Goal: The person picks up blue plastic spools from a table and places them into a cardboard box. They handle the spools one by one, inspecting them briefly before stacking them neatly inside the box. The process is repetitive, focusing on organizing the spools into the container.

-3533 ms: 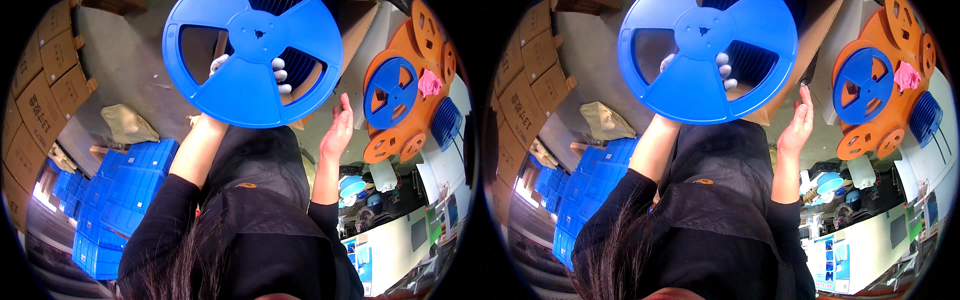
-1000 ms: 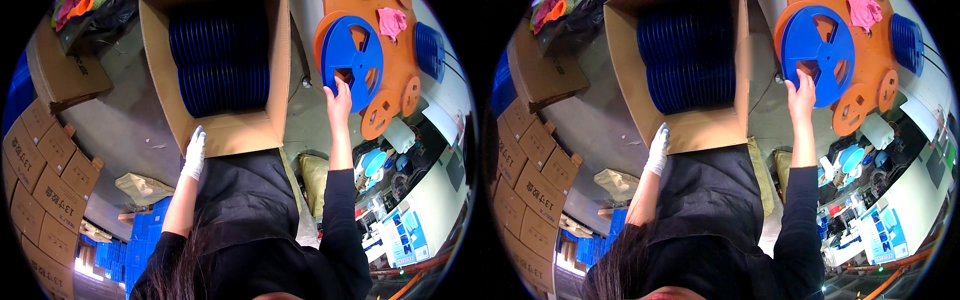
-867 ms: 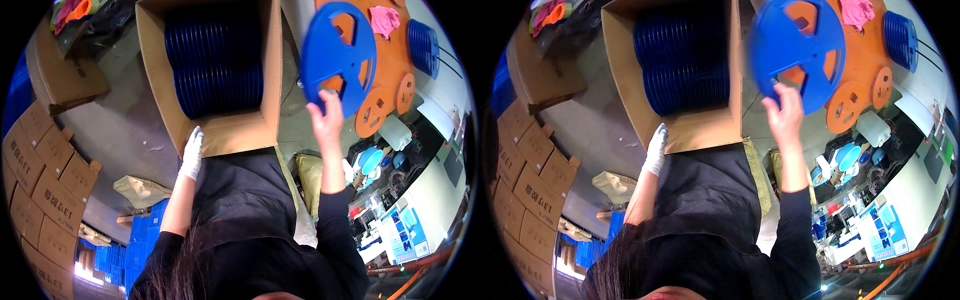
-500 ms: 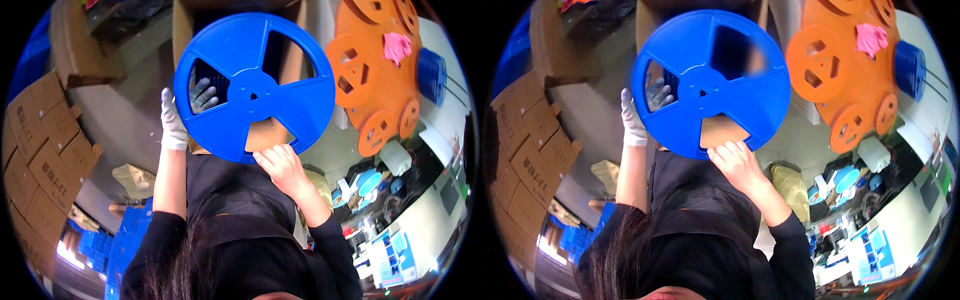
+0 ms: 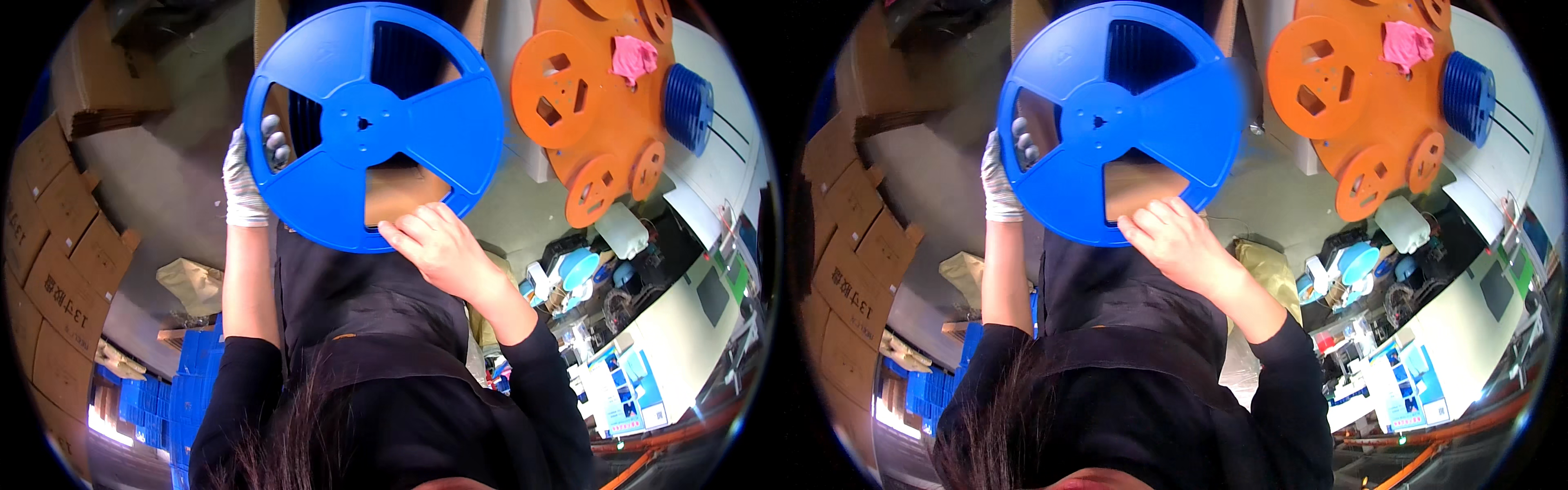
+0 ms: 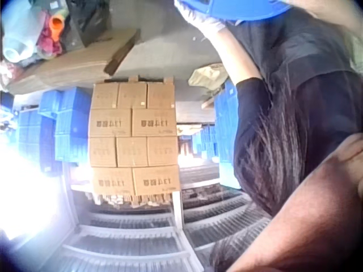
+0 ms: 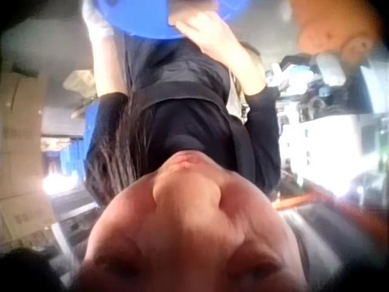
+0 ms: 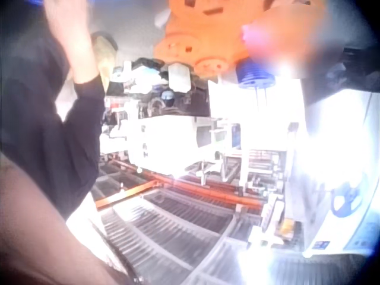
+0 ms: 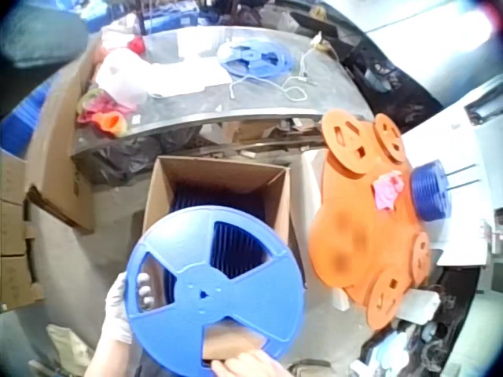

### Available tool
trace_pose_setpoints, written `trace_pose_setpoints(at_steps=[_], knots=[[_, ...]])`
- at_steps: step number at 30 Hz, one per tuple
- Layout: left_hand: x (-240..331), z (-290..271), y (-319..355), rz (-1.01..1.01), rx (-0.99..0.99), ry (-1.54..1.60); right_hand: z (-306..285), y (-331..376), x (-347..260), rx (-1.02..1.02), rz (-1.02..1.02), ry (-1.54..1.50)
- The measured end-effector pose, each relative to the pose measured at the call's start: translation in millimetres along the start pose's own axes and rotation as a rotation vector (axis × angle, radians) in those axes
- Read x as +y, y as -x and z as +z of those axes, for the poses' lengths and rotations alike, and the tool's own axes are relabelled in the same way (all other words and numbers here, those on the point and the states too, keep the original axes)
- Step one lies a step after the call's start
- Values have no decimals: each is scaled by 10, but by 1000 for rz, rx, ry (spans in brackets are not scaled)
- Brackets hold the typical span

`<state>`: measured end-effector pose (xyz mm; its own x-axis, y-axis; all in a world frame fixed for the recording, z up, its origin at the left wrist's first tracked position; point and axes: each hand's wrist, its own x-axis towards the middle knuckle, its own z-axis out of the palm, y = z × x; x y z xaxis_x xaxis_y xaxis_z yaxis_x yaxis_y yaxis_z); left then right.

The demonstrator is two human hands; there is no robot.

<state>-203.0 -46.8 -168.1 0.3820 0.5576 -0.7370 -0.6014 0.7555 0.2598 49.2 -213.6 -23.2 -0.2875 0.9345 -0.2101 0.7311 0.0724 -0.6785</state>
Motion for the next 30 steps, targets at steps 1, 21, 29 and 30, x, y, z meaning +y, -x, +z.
trace_pose_setpoints(at_steps=[1,21,29,30], knots=[[25,-43,-10,-23,-29,21,1,-13,-8,2,-3,-1],[131,528,153,164,-125,-166,-253,-87,216,480,-81,-117],[-20,222,487,561,129,-649,-80,26,506,930,843,-1814],[-55,216,528,545,153,-633,-30,65,536,903,859,-1897]])
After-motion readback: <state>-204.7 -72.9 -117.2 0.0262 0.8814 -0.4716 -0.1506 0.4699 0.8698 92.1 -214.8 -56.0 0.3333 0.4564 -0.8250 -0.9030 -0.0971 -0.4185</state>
